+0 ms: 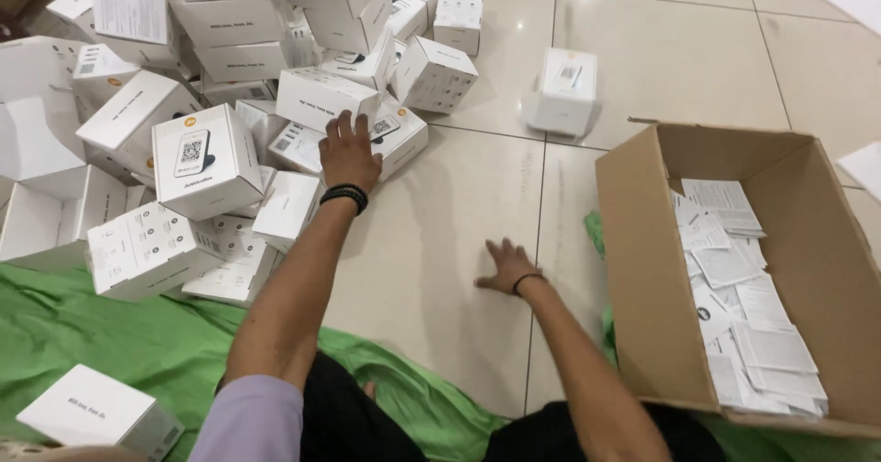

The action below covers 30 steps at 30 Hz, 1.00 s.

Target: The person packs instruction manuals or QR code cards into small white electronic device boxes.

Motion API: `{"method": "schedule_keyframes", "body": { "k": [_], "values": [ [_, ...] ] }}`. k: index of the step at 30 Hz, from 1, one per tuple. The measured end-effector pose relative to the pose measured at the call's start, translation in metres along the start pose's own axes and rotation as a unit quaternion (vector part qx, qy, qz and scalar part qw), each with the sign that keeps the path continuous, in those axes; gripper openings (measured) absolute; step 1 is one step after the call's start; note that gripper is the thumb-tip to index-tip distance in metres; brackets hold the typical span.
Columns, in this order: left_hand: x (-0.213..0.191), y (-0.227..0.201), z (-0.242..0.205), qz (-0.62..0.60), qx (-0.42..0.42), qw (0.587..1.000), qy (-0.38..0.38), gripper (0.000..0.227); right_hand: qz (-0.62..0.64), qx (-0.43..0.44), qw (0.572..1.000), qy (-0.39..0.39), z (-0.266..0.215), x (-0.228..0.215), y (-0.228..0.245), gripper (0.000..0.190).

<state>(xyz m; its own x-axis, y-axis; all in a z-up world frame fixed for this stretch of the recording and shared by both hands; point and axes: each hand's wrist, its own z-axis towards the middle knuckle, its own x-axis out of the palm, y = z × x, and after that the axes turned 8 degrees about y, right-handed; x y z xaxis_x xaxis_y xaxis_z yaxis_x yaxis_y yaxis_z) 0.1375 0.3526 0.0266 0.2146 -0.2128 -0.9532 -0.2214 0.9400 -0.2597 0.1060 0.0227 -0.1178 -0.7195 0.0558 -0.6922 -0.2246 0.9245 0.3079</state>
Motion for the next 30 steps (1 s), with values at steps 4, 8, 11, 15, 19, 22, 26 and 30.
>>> {"method": "schedule_keyframes", "body": {
  "k": [4,8,11,15,19,22,26,30],
  "values": [
    [0.022,0.048,0.059,0.226,0.088,0.968,-0.062,0.076,-0.055,0.088,0.993,0.063,-0.035,-0.001,0.042,0.130],
    [0.034,0.062,0.093,0.347,0.171,0.920,-0.068,0.074,-0.033,0.092,0.994,0.053,-0.034,-0.005,0.043,0.134],
    [-0.029,0.007,0.068,0.281,0.143,0.949,-0.006,0.084,-0.027,0.094,0.994,0.055,-0.036,0.000,0.042,0.135],
    [-0.065,-0.042,0.016,0.067,0.103,0.992,0.003,0.099,-0.037,0.084,0.995,0.028,-0.024,0.008,0.026,0.132],
    [-0.043,-0.052,-0.056,-0.382,0.036,0.918,0.098,0.093,0.148,-0.029,0.986,-0.066,0.020,0.048,-0.036,0.086],
    [0.006,-0.054,-0.123,-0.570,-0.077,0.779,0.250,0.091,0.536,-0.130,0.832,-0.056,-0.051,0.040,-0.025,0.082],
    [0.064,-0.061,-0.190,-0.626,-0.168,0.661,0.378,0.086,0.824,-0.132,0.547,-0.068,-0.130,0.060,-0.008,0.081],
    [0.081,-0.067,-0.210,-0.643,-0.175,0.598,0.445,0.082,0.825,-0.055,0.545,-0.140,-0.143,0.101,-0.038,0.083]
  ]
}}
